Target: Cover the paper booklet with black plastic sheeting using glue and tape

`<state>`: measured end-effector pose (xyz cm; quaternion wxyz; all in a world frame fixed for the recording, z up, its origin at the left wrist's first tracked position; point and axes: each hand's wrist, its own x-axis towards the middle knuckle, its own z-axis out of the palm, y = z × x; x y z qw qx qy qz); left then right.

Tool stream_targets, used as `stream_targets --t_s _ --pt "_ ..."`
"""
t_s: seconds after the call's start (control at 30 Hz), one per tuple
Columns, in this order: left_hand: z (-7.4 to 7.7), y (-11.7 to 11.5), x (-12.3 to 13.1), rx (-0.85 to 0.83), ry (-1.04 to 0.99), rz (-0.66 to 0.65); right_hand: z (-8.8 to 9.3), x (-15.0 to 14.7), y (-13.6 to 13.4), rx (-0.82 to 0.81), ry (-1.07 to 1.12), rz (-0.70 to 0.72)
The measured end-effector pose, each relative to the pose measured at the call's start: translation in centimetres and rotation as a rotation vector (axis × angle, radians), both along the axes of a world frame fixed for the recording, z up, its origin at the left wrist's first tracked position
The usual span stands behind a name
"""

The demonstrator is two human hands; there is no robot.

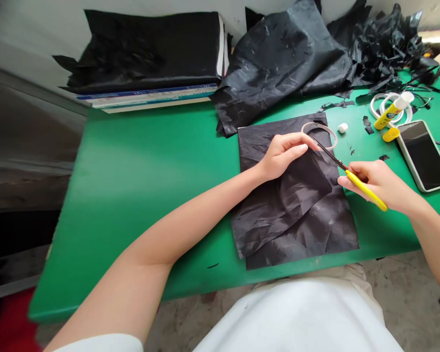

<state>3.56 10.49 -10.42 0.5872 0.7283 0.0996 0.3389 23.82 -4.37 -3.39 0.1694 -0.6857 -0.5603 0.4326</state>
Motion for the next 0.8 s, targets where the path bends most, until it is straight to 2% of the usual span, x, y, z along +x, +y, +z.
stream_targets --t_s 0.2,0.4,0.57,0.67,0.8 --pt "0.1 -0.3 0.3 -0.104 0.043 0.013 -0.3 -0.2 0.0 0.058 -0.085 0.028" --pt "0.3 -0.4 0.4 -0.119 0.034 0.003 -0.4 0.3 -0.5 0.124 -0.146 -0.007" --pt "0.3 -0.4 0.4 -0.143 0.088 0.030 -0.6 0.6 -1.1 0.130 -0.198 0.020" --pt "0.4 -0.3 0.3 -0.149 0.139 -0.010 -0.8 0.4 -1.1 0.141 -0.234 0.050" --pt "0.6 -0.3 0.4 -0.167 0.112 -0.027 -0.9 0.2 -1.0 0.112 -0.275 0.058"
